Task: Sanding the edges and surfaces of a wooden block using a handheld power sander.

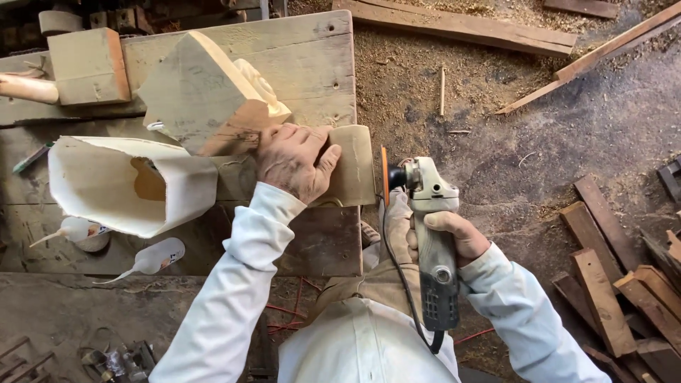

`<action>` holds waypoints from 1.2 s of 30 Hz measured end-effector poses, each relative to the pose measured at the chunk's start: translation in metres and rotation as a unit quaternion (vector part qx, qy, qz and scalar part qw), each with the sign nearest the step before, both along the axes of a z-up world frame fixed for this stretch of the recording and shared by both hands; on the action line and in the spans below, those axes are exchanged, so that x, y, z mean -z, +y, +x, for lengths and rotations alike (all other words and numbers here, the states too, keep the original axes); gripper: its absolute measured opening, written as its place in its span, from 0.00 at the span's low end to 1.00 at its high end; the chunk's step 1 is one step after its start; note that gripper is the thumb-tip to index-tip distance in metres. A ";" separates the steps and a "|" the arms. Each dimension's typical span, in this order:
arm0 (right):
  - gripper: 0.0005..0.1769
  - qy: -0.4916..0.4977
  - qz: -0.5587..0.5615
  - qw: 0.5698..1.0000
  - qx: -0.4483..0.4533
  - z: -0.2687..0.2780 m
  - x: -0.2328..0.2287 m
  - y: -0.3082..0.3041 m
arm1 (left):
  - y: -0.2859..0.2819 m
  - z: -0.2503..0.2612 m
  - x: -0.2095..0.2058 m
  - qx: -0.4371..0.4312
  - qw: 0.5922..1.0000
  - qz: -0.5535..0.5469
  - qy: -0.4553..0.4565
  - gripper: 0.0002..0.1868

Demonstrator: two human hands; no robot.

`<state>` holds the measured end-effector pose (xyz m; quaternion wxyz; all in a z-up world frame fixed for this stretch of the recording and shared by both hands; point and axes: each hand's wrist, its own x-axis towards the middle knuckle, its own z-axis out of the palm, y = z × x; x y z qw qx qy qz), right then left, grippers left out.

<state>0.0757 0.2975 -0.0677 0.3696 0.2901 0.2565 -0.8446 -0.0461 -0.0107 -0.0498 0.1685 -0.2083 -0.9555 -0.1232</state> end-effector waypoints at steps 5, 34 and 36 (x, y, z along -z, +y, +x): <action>0.15 0.003 -0.018 1.000 -0.011 0.009 0.019 -0.003 | 0.003 0.001 -0.006 -0.007 1.000 0.027 -0.005 0.18; 0.21 0.086 0.031 0.994 -0.068 -0.039 0.000 -0.006 | 0.011 0.001 -0.019 0.000 0.999 0.046 -0.027 0.16; 0.22 0.102 0.026 0.992 -0.074 -0.043 0.005 -0.004 | 0.011 0.002 -0.019 0.000 0.999 0.044 -0.028 0.16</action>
